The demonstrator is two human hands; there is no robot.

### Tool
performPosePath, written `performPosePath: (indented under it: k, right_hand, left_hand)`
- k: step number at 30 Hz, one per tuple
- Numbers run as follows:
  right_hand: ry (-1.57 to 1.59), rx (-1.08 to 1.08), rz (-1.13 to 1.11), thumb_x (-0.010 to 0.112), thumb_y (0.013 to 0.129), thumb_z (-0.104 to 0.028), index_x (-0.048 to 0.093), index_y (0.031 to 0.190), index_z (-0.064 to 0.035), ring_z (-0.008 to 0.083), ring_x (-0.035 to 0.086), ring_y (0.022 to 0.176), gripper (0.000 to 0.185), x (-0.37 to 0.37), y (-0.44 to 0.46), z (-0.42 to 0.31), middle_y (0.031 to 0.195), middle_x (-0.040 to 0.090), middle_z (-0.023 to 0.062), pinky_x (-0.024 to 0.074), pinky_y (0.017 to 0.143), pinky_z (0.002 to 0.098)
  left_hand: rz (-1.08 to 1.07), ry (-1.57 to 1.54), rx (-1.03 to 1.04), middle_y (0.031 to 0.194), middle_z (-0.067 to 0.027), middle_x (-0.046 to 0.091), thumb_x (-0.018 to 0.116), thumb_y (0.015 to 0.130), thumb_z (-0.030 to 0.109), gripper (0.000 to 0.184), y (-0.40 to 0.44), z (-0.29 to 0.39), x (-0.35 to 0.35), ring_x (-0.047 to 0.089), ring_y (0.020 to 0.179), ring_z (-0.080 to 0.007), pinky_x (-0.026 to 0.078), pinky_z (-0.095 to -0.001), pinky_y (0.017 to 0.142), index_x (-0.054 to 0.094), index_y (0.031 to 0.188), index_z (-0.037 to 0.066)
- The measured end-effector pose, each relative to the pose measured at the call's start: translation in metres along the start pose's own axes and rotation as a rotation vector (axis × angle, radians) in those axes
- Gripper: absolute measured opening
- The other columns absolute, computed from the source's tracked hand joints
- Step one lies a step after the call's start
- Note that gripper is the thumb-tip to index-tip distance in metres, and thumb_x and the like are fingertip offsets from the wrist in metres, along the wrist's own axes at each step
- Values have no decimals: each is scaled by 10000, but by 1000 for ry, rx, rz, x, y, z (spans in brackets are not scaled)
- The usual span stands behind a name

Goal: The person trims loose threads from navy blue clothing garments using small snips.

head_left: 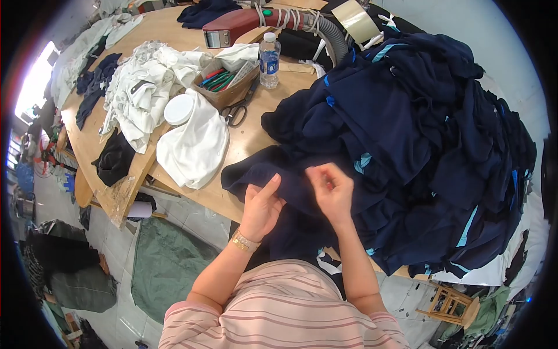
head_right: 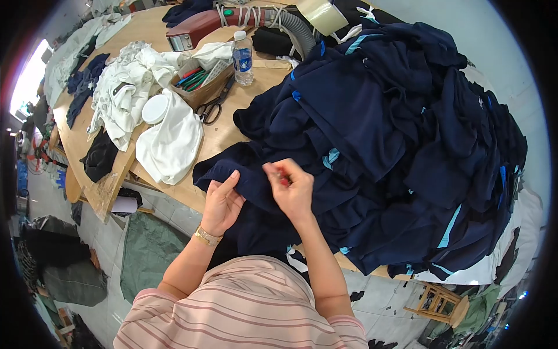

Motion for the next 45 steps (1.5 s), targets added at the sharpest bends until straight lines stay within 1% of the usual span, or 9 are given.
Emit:
performPosePath:
  k: [4,7,13,19,22,26,28,34,45]
  right_hand:
    - [254,60,323,587,948,-139,568,750,-25,9,386,529,229,-50,-2,9,590,471,-40,279,467,194]
    - [585,-33,232,539,970,-135,452,639,-60,23,336,479,351,-69,-11,12,547,389,-43,235,444,226]
    - [57,62,32,684,844,-61,690,786,-5,-8,472,547,81,-30,-30,-11,595,579,-36,314,476,170]
    - [-410,-473,-40,781,751,-151,692,960,-56,136,551,479,246,16,-41,-47,597,586,64,365,448,233]
    - [-376,-490,-62,775,764,-182,676,934,-40,90,518,485,242,18,-46,-44,570,543,36,349,464,236]
    - [5,138,-189,690,858,-190,613,929,-14,52,451,533,205,9,-33,-1,596,504,10,346,505,234]
    - [163,124,-128,643,900,-240,590,922,-9,121,475,535,238,0,-25,-4,620,517,46,378,514,269]
    - [-82,-49,-106,609,927,-301,545,837,-10,249,516,524,312,-1,-24,-3,638,522,109,399,508,299]
    - [-504,-483,-111,689,811,-404,536,709,-89,197,508,476,365,7,-32,-35,586,491,30,380,449,301]
  left_hand:
    - [43,-12,19,1004,-63,671,583,940,119,112,0,8,-4,650,929,-190,520,-335,799,623,1015,45]
    - [59,-46,2,1005,-66,673,589,938,124,113,4,6,-7,651,924,-191,520,-339,803,627,1011,47]
    - [80,-39,-11,1001,-69,678,590,940,136,120,9,-1,-11,651,927,-192,524,-347,806,641,1000,45]
    - [93,23,-18,1000,-69,674,578,954,175,158,4,4,-14,648,913,-189,532,-329,771,638,999,36]
    - [115,73,-89,995,-61,670,572,959,196,174,-1,2,-13,646,899,-181,548,-325,747,632,998,37]
    - [135,43,-227,990,-45,663,559,965,210,176,-5,-8,-19,643,888,-167,575,-349,753,627,1006,53]
    - [133,-88,-283,988,-38,659,555,967,214,171,-5,-20,-21,641,888,-160,575,-364,796,630,1008,66]
    - [139,-141,-235,1029,-63,667,592,939,153,133,-10,-18,0,650,969,-187,548,-430,911,628,1028,59]
    - [280,-113,-128,928,-63,665,622,906,81,61,-12,-10,-2,657,905,-203,545,-428,898,639,918,24]
Point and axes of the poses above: each hand's wrist, its own y-axis towards the middle knuckle, its own x-axis out of the palm, z = x × y, the point moved 10 cm from there along y, towards the middle knuckle
